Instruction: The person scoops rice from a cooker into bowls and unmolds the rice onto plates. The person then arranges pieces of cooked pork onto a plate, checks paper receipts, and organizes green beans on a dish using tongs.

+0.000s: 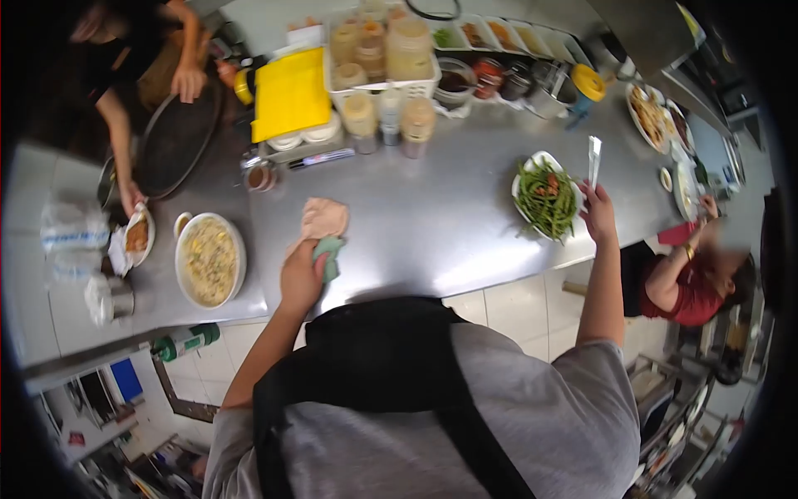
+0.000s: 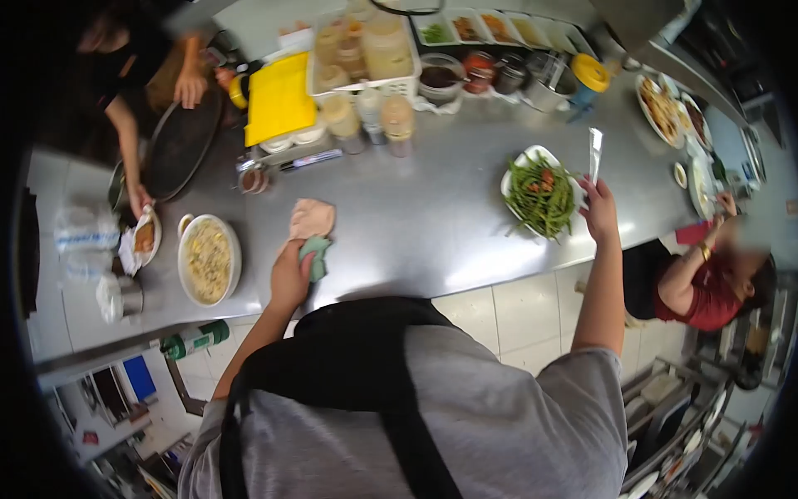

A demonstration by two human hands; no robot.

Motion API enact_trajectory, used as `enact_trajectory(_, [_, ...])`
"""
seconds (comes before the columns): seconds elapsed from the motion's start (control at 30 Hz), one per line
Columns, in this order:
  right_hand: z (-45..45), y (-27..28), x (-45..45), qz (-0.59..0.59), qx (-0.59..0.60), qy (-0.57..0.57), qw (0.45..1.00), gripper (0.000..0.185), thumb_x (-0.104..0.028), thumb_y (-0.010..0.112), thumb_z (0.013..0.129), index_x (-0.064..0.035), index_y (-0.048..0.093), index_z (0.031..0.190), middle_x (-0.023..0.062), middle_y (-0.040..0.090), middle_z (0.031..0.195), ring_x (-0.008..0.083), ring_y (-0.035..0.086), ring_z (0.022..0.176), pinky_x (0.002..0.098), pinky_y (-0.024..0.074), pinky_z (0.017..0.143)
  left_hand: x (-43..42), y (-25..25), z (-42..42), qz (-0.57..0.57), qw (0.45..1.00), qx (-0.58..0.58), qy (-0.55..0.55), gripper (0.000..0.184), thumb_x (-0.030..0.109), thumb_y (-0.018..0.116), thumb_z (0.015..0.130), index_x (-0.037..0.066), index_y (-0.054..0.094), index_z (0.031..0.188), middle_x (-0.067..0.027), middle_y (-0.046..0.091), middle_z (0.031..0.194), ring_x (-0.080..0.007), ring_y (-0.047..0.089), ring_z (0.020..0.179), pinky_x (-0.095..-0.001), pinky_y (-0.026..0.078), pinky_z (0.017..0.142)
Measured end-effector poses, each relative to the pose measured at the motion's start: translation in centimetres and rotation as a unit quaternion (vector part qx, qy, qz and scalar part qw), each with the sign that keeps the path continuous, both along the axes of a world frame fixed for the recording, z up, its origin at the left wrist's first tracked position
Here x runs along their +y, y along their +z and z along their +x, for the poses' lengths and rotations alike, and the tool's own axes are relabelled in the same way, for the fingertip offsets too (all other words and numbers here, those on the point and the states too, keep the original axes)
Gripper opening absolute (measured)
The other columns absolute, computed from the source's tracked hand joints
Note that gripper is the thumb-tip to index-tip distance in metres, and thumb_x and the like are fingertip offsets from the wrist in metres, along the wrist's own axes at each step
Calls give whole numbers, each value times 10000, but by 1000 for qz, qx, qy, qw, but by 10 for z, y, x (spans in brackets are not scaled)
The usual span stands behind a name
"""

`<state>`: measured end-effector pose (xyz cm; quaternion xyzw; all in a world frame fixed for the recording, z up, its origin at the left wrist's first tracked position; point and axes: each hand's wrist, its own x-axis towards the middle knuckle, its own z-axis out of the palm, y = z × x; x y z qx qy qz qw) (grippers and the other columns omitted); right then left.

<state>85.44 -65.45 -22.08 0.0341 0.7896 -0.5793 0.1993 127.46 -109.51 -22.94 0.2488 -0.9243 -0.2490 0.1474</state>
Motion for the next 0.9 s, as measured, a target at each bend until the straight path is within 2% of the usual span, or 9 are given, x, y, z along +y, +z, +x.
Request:
enact_trajectory(0.13, [36,12,-30,-91,10,-7,996,316,-221,423,1009,-73,475,1284,43,597,1174,146,605,981,281,527,735,2,10,-3,10,999,1,31,242,211,611,877,89,538,1072,-155,642,926,-373,626,851,-453,485,720])
enact_trajectory(0.3, [105,10,-91,-96,-16,40,994,283,-233,451,993,-143,515,1253,-21,593,1141,55,446,723,272,513,677,-18,5,0,21,999,5,47,288,221,582,895,92,490,1137,-192,645,955,-404,624,831,-472,488,718])
enact_trajectory(0.43, [183,14,-153,-139,-33,53,988,283,-226,498,980,-88,479,1226,53,581,1154,140,563,998,282,496,765,-32,-10,3,123,990,65,31,326,167,561,907,79,465,1206,-215,621,1012,-361,632,870,-436,496,725])
enact_trajectory(0.53, [202,22,-155,11,73,99,992,234,-162,498,971,-38,503,1169,19,568,864,93,514,802,253,434,657,-35,-8,18,170,979,115,-11,341,112,558,905,66,482,1234,-177,576,1003,-276,613,810,-373,499,704])
enact_trajectory(0.67, [242,76,-149,133,86,199,967,248,-239,534,961,-22,572,1074,34,558,787,139,515,691,307,419,628,-38,18,36,138,981,129,-53,275,61,568,894,38,573,1168,-104,500,939,-174,538,717,-289,491,666])
enact_trajectory(0.77, [281,114,-180,335,205,310,866,343,-368,623,883,-52,627,1017,102,620,780,257,625,709,362,474,633,-51,15,43,238,966,66,-73,281,60,576,885,40,588,1165,-107,524,976,-176,554,781,-287,492,680])
enact_trajectory(0.8, [293,119,-195,338,205,312,864,343,-368,623,883,-52,627,1017,102,620,780,257,625,709,362,474,633,-56,13,43,282,955,39,-82,284,60,580,881,41,595,1164,-108,536,995,-176,562,813,-286,493,687])
enact_trajectory(0.87, [320,124,-222,382,442,352,732,359,-381,679,798,-77,632,983,59,623,770,230,639,704,340,499,606,-61,8,44,283,952,55,-103,297,57,581,876,43,592,1173,-107,543,997,-181,565,819,-286,492,705])
enact_trajectory(0.9, [334,124,-235,402,454,361,708,354,-378,694,770,-86,631,960,46,610,751,209,631,683,320,503,592,-62,5,46,283,948,68,-127,311,54,583,872,46,590,1183,-107,550,999,-186,569,825,-286,492,724])
